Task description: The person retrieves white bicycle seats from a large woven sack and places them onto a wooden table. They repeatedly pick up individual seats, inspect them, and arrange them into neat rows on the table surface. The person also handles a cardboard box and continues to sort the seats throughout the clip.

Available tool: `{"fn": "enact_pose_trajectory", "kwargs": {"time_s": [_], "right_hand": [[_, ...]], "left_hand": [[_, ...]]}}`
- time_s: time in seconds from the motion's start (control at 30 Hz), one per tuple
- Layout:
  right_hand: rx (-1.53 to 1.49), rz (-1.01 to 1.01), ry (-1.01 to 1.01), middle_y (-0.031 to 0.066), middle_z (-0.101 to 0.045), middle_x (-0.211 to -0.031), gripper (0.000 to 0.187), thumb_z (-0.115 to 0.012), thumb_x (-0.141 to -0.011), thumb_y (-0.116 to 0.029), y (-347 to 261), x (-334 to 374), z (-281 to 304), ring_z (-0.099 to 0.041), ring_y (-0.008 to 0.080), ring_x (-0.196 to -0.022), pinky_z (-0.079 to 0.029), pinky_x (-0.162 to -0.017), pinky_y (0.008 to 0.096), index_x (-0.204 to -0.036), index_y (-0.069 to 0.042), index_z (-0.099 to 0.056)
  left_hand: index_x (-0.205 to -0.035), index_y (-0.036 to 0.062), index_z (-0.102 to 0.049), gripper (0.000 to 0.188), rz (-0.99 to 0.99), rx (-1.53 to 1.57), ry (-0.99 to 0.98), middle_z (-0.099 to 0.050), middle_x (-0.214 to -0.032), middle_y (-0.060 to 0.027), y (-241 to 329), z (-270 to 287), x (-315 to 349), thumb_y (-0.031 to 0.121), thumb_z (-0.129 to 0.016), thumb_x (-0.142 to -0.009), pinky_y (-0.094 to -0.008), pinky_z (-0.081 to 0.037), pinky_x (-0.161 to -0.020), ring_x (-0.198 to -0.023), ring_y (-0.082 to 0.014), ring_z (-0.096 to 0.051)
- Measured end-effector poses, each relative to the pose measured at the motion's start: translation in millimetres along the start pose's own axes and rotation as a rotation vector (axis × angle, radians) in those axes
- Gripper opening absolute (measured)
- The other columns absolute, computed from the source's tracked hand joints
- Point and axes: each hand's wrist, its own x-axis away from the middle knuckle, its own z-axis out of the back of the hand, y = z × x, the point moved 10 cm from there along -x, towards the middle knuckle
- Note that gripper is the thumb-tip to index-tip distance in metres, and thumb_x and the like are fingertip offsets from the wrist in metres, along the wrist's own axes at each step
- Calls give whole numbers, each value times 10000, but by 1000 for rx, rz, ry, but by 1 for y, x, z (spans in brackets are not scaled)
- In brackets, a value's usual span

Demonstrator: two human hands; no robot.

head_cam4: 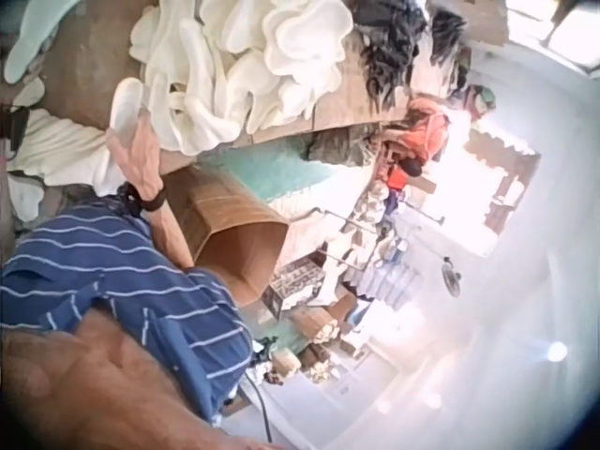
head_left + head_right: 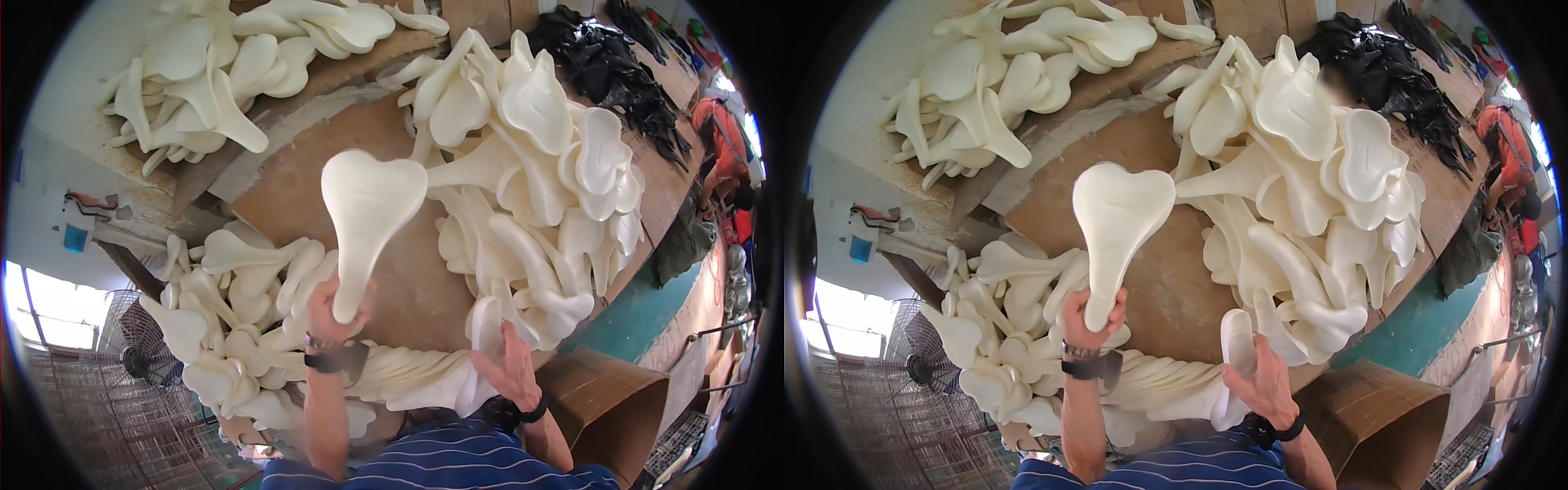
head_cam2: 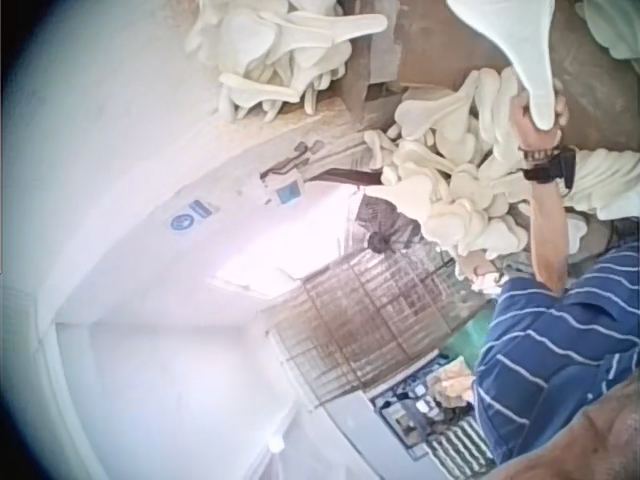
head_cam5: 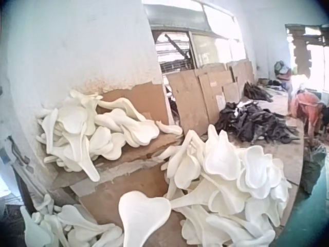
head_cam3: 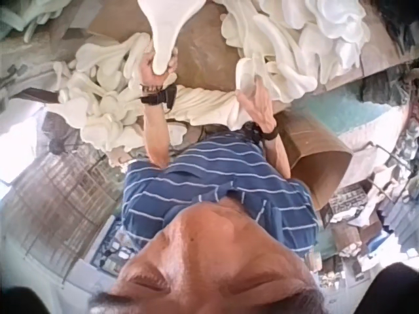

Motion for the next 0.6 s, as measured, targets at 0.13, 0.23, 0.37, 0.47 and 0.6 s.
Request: {"fn": "enact_pose_trajectory", "kwargs": {"time_s": [0.13, 0.23, 0.37, 0.47, 0.6], "right_hand": [[22, -2, -7, 290, -694, -1025, 668, -774, -818, -286, -1, 18, 7, -704, 421, -907, -554, -812, 454, -1298, 96, -511], [58, 29, 36, 284, -697, -1027, 685, -770, -821, -316, 10, 33, 14, -707, 419, -913, -555, -824, 454, -1310, 88, -511], [96, 7, 72, 287, -698, -1041, 715, -766, -824, -346, 13, 48, 33, -707, 423, -939, -557, -848, 450, -1336, 80, -507], [88, 14, 90, 289, -697, -1055, 731, -760, -827, -367, 17, 54, 44, -701, 431, -959, -554, -857, 451, -1347, 78, -504], [83, 9, 136, 288, -694, -1056, 720, -761, -826, -377, 22, 56, 54, -696, 437, -955, -551, -851, 460, -1343, 58, -513]], "left_hand": [[-1380, -7, -483, 577, -8, -71, -140, -632, -981, -248, -11, -40, 21, 322, -435, -908, -339, -453, -454, -616, -230, -590], [-1301, -21, -518, 508, -20, -293, -36, -607, -771, -175, -9, -77, 30, 297, -435, -914, -287, -416, -438, -525, -187, -524], [-1331, -16, -538, 507, 40, -125, -139, -666, -950, -211, -28, -82, 34, 284, -451, -931, -284, -453, -507, -637, -203, -592], [-1361, -20, -519, 549, -24, -425, -159, -669, -955, -227, -34, -60, 29, 294, -435, -919, -307, -451, -484, -607, -219, -580], [-1406, -20, -484, 623, 47, -279, -158, -657, -870, -242, -30, -68, 18, 308, -431, -879, -350, -416, -400, -466, -235, -501]]}}
